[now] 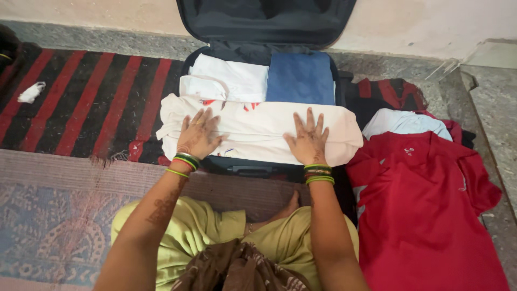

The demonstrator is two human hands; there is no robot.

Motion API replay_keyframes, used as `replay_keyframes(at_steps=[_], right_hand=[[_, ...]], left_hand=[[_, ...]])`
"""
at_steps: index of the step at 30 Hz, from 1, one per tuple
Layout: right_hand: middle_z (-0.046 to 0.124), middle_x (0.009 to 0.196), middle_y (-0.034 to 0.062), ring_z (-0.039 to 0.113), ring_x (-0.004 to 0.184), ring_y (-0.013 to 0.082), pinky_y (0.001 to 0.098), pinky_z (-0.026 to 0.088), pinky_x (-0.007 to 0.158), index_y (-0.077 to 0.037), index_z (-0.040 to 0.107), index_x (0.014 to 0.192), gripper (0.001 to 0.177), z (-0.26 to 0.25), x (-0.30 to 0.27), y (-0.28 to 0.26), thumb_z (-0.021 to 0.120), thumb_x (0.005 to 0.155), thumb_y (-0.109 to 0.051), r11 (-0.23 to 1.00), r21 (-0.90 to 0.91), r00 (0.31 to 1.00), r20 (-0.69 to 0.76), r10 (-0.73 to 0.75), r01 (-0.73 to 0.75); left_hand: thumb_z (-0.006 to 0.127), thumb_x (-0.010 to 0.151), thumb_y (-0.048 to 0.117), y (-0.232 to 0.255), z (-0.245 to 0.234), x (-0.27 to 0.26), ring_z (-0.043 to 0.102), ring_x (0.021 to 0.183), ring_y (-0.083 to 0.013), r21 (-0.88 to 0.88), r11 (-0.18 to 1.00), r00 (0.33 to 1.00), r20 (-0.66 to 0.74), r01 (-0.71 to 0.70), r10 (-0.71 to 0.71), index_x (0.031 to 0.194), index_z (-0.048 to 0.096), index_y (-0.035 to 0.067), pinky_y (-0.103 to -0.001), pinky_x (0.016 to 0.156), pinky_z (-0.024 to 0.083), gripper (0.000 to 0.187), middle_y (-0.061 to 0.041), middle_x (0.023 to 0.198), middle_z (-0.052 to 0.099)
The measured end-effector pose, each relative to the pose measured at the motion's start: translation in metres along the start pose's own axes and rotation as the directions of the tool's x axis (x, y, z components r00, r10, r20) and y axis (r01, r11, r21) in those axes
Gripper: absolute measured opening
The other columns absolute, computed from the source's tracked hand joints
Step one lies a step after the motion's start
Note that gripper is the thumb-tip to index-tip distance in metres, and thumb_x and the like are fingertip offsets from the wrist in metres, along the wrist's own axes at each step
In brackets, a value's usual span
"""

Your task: The person unzips a suitcase, opens the lid, and rearranges clothing items including a red shirt and a white shirt before folding and placing a pair of blue pants inside.

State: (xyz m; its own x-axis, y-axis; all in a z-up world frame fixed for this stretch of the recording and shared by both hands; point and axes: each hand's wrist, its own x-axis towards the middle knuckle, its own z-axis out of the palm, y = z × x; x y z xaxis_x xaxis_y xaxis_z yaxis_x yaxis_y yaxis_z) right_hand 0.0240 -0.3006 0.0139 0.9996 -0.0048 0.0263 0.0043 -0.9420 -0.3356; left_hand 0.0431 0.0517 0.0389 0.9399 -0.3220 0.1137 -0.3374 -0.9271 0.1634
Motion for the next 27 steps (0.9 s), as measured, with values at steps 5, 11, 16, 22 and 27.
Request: replay_keyframes(at_steps=[5, 11, 16, 22, 27], right_hand=[[-0.005, 0.172, 0.0116, -0.008, 0.155, 0.0478, 0.0739, 0.007, 0.117, -0.026, 0.026, 0.162, 0.087, -0.012, -0.004, -0.007, 0.057, 0.091, -0.064, 0.999, -0.040, 0.994, 0.113, 0.006, -0.002], [-0.005, 0.173, 0.0115, -0.009, 0.155, 0.0467, 0.0727, 0.007, 0.118, -0.028, 0.026, 0.162, 0.086, -0.010, -0.003, -0.005, 0.056, 0.091, -0.065, 0.999, -0.054, 0.993, 0.115, 0.009, -0.003], [-0.005, 0.172, 0.0120, -0.010, 0.155, 0.0467, 0.0729, 0.006, 0.117, -0.028, 0.026, 0.163, 0.086, -0.008, -0.002, -0.003, 0.055, 0.091, -0.065, 0.998, -0.055, 0.994, 0.105, -0.004, 0.009], [-0.001, 0.172, 0.0118, -0.008, 0.155, 0.0460, 0.0728, 0.006, 0.118, -0.029, 0.029, 0.162, 0.085, -0.006, -0.003, -0.002, 0.056, 0.091, -0.065, 0.999, -0.033, 0.997, 0.074, -0.007, 0.010], [0.000, 0.173, 0.0119, -0.006, 0.156, 0.0459, 0.0728, 0.007, 0.118, -0.028, 0.031, 0.161, 0.083, -0.006, -0.003, -0.001, 0.057, 0.091, -0.064, 0.999, -0.034, 0.998, 0.068, -0.008, 0.011]], left_hand=[[0.064, 0.086, 0.052, -0.003, 0.006, -0.004, 0.035, 0.148, -0.0320, -0.009, 1.000, 0.998, -0.055, 0.025, -0.026, 0.142, 0.059, 0.019, -0.061, 0.118, 0.023, 0.065, -0.013, 0.158, 0.043], [0.065, 0.084, 0.049, -0.006, 0.014, -0.002, 0.038, 0.147, -0.0301, -0.009, 0.999, 0.995, -0.084, 0.043, -0.043, 0.137, 0.063, 0.020, -0.060, 0.118, 0.025, 0.061, -0.012, 0.156, 0.047], [0.065, 0.084, 0.047, -0.009, 0.019, -0.001, 0.039, 0.146, -0.0305, -0.006, 0.999, 0.995, -0.096, 0.039, -0.039, 0.136, 0.064, 0.020, -0.059, 0.117, 0.026, 0.058, -0.012, 0.154, 0.049], [0.064, 0.082, 0.044, -0.012, 0.019, -0.003, 0.041, 0.147, -0.0302, 0.071, 0.997, 0.983, -0.182, -0.006, 0.019, 0.133, 0.065, 0.010, -0.055, 0.117, 0.029, 0.061, -0.013, 0.152, 0.053], [0.062, 0.080, 0.039, 0.000, 0.002, -0.006, 0.039, 0.150, -0.0271, 0.026, 0.997, 0.995, -0.055, 0.079, -0.077, 0.104, 0.077, 0.020, -0.053, 0.121, 0.028, 0.034, -0.007, 0.149, 0.055]])
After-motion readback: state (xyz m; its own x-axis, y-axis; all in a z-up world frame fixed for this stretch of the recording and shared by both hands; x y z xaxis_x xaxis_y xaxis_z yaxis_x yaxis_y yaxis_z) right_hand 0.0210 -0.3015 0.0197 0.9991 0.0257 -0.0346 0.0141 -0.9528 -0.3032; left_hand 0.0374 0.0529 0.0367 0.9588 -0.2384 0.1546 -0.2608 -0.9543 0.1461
